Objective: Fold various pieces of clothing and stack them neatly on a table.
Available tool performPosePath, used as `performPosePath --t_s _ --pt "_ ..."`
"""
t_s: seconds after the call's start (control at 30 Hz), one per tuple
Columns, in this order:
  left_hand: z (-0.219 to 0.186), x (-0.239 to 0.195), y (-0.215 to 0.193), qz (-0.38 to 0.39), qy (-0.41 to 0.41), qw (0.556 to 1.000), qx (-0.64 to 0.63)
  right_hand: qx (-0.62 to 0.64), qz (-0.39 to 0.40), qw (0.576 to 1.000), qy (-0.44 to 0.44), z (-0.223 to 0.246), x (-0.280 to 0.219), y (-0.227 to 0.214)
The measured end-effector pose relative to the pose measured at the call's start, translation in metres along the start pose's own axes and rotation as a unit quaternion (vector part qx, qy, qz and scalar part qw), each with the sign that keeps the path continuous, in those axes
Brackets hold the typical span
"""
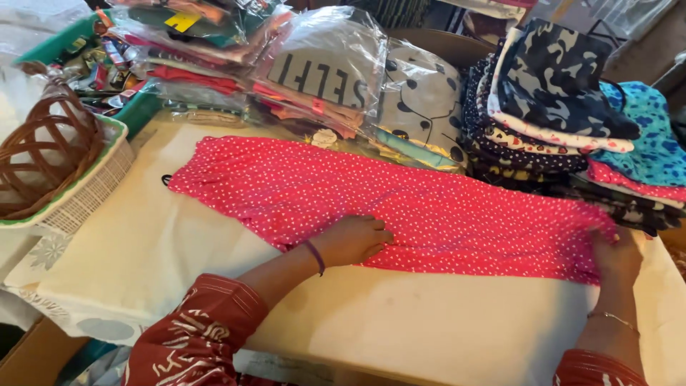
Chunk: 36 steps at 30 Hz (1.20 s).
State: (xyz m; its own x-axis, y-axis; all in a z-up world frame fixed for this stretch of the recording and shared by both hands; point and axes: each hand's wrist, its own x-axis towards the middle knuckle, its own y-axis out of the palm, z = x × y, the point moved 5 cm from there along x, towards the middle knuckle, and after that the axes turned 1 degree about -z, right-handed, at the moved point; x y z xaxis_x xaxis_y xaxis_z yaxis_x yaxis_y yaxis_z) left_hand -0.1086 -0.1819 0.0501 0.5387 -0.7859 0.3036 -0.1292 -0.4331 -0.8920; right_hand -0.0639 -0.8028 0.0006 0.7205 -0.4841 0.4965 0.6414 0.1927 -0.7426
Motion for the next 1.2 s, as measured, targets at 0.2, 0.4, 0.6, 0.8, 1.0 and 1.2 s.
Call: performPosePath --t_s 0.2,0.4,0.6,0.8,1.0,1.2 --pt "-0.004 -0.005 -0.005 -0.013 0.01 0.973 0.232 0.075 0.063 0.992 0.072 0.002 -0.001 -0.007" --pt "-0.012 -0.004 -0.019 -0.061 0.033 0.972 0.224 0.166 0.172 0.966 0.099 -0.018 0.002 0.015" --pt "-0.017 -0.002 -0.001 -0.024 0.043 0.977 0.208 0.183 0.204 0.956 0.104 0.041 -0.026 -0.024" --pt "-0.032 0.0 -0.021 -0.011 0.031 0.991 0.133 0.207 0.123 0.97 -0.018 0.04 -0.017 -0.035" --pt "-0.02 -0.002 -0.01 0.006 0.01 0.984 0.175 0.146 0.156 0.976 0.047 0.031 -0.024 -0.038" --pt "-0.047 -0.002 -0.037 -0.056 0.075 0.963 0.252 0.231 0.004 0.971 0.059 0.022 -0.013 -0.052"
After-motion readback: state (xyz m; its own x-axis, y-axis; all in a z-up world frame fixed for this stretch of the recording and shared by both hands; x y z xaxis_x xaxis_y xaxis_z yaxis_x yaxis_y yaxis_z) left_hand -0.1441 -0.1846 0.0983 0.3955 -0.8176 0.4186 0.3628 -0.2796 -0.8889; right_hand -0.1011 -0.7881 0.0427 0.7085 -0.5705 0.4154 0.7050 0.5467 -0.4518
